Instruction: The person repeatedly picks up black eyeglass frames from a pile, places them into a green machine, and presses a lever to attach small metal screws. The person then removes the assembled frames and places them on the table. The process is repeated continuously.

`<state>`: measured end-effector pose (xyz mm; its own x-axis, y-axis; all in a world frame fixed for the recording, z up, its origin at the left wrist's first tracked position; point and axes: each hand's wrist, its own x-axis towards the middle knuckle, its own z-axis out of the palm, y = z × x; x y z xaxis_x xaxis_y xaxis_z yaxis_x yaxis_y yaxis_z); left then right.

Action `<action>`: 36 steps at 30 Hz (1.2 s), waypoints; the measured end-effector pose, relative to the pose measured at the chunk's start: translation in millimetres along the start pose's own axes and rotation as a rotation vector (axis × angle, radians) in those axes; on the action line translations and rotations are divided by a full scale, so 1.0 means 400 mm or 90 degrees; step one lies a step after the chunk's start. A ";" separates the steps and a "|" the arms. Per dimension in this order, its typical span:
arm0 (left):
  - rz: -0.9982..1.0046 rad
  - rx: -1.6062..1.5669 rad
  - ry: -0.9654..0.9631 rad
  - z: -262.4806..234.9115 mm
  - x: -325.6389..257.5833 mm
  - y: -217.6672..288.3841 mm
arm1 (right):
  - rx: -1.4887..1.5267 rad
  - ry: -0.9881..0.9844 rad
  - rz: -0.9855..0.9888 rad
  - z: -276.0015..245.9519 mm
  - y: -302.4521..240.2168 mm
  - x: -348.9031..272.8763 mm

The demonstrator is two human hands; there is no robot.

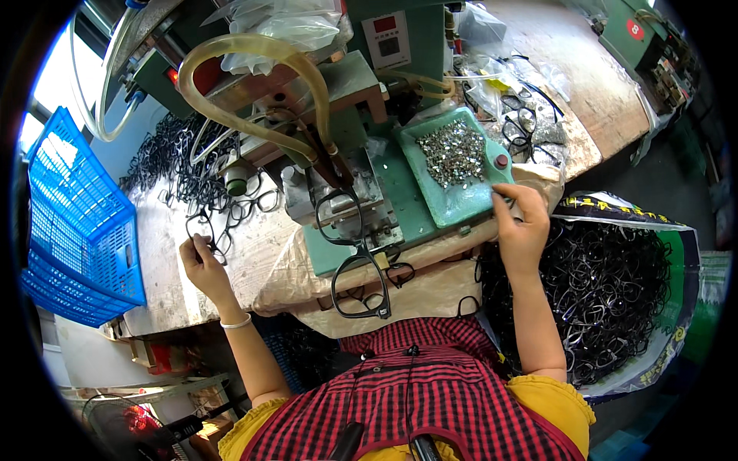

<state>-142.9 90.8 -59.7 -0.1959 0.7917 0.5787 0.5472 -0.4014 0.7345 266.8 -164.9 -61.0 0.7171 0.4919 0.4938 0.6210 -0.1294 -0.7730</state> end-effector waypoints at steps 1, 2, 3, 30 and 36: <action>-0.002 -0.086 -0.018 0.005 -0.002 0.028 | 0.034 -0.017 0.006 0.011 -0.033 0.000; -0.025 -0.145 -0.028 0.013 -0.005 0.054 | 0.102 -0.050 -0.020 0.030 -0.068 0.012; -0.046 -0.204 -0.039 0.026 -0.009 0.079 | 0.135 -0.074 -0.035 0.054 -0.111 0.026; 0.503 -0.333 -0.318 0.080 -0.154 0.469 | 0.430 -0.328 0.031 0.143 -0.316 0.084; 0.603 -0.299 -0.382 0.141 -0.153 0.467 | 0.251 -0.009 0.101 0.117 0.024 0.139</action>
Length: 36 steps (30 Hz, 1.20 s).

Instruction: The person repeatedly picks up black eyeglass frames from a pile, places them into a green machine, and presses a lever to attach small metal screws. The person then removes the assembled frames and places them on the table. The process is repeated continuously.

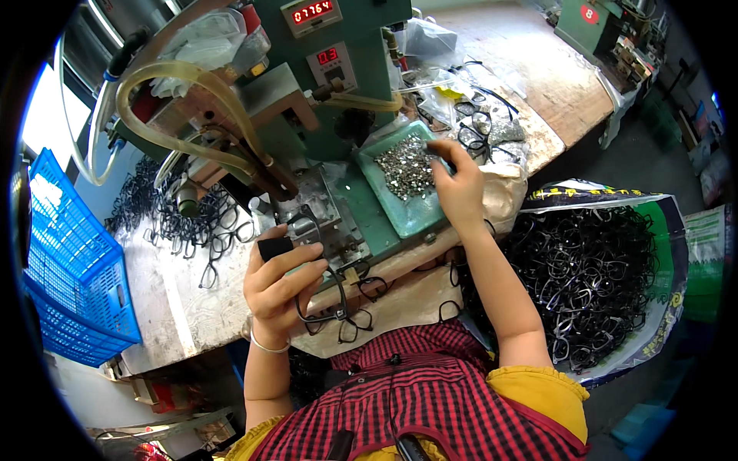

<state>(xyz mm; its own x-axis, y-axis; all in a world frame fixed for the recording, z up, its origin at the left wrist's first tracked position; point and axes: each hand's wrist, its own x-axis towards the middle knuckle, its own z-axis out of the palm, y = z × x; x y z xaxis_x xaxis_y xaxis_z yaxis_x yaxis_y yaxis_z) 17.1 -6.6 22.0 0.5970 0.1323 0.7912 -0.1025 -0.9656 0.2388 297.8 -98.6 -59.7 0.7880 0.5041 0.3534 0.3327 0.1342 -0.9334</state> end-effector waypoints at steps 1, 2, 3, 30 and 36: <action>0.004 0.013 -0.006 0.000 -0.001 0.001 | -0.117 -0.001 -0.041 -0.022 0.011 -0.024; -0.001 0.007 -0.012 -0.001 -0.001 -0.002 | -0.234 0.000 -0.079 -0.038 -0.009 -0.053; -0.006 0.002 -0.018 0.000 -0.001 -0.006 | -0.292 -0.040 -0.102 -0.047 -0.009 -0.063; -0.540 0.650 -0.162 -0.133 -0.400 -0.507 | -0.244 -0.001 -0.124 -0.016 0.004 -0.091; -0.722 0.123 0.213 -0.189 -0.412 -0.377 | -0.281 0.061 -0.142 -0.104 -0.024 -0.151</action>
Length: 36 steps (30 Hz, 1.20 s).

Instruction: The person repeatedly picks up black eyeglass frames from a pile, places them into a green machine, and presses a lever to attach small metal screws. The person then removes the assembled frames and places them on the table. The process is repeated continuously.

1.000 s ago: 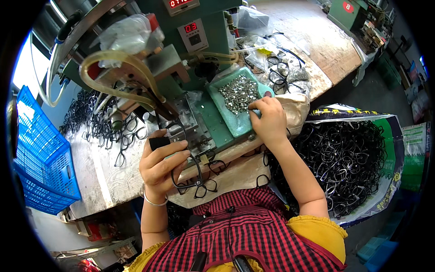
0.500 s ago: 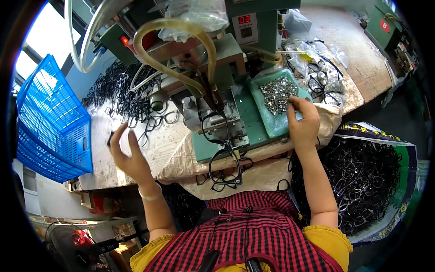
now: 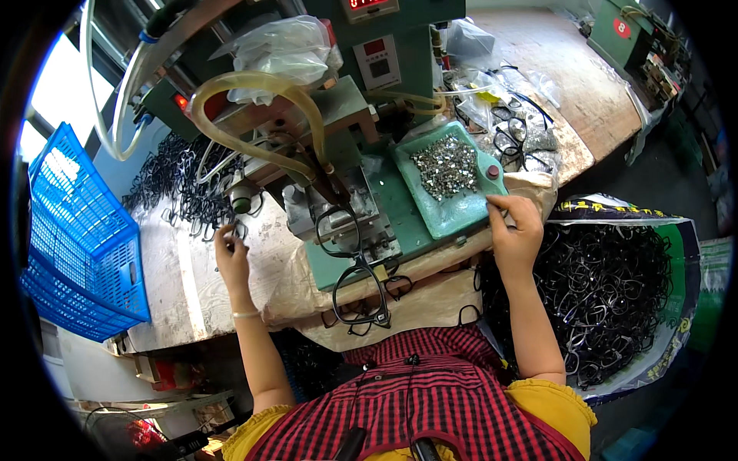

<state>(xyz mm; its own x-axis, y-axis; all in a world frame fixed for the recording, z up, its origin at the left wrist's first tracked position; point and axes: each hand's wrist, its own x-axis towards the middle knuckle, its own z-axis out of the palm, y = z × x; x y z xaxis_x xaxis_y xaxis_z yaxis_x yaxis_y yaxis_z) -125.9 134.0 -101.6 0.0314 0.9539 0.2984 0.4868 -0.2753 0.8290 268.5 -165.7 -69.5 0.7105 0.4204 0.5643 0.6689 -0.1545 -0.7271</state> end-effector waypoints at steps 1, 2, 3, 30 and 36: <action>-0.018 -0.085 -0.003 -0.004 -0.011 -0.001 | 0.043 -0.019 0.016 0.005 -0.024 -0.003; -0.036 -0.166 -0.002 -0.012 -0.025 0.001 | 0.067 -0.050 -0.016 0.016 -0.056 0.004; -0.052 -0.250 -0.002 -0.013 -0.035 0.006 | 0.115 -0.080 -0.043 0.031 -0.097 0.015; 0.680 -0.131 -0.124 0.048 -0.249 0.527 | 0.494 -0.291 0.071 0.159 -0.343 0.061; 0.722 -0.082 -0.225 0.110 -0.241 0.543 | 0.239 -0.059 0.160 0.151 0.025 0.134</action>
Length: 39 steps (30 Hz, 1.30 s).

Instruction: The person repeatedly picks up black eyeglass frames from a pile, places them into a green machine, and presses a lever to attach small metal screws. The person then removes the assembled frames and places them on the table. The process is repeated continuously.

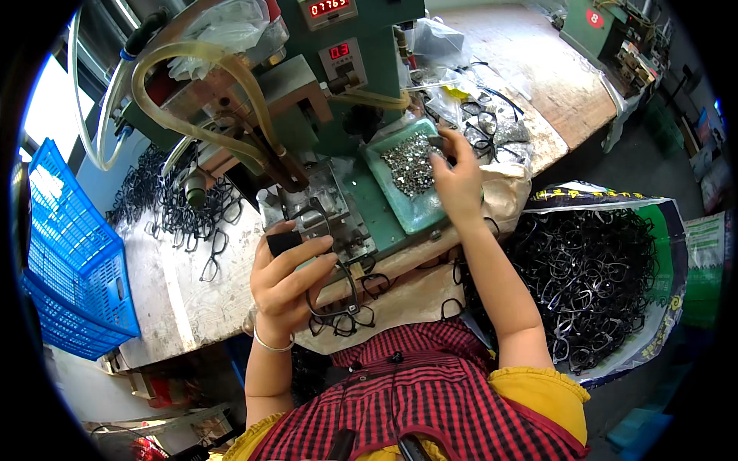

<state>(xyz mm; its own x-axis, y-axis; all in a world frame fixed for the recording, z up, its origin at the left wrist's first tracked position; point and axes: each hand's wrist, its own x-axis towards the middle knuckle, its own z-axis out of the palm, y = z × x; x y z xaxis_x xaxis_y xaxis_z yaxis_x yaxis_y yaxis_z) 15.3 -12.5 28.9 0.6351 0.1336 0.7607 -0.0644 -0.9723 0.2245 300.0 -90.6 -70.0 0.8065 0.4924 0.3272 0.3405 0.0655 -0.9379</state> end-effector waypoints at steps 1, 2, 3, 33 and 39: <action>-0.006 0.000 0.000 -0.001 -0.004 -0.002 | -0.054 0.009 -0.022 -0.015 -0.003 -0.017; -0.008 0.000 0.005 0.001 -0.003 -0.004 | -0.111 0.018 -0.045 -0.035 -0.016 -0.042; -0.010 -0.006 0.002 0.001 0.000 -0.006 | -0.185 -0.004 -0.091 -0.053 -0.025 -0.057; -0.611 0.205 0.130 -0.109 -0.480 -0.298 | -0.336 0.067 -0.224 -0.135 -0.029 -0.152; -0.658 0.285 0.333 -0.141 -0.318 -0.217 | -0.057 -0.060 -0.052 -0.076 -0.113 -0.173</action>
<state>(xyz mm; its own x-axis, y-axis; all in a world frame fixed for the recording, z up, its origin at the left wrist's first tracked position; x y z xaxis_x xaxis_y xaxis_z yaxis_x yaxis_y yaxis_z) -103.2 65.9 -53.0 -0.1576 0.8358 0.5259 0.6171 -0.3324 0.7132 243.6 -154.0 -46.9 0.7268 0.5685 0.3855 0.4483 0.0326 -0.8933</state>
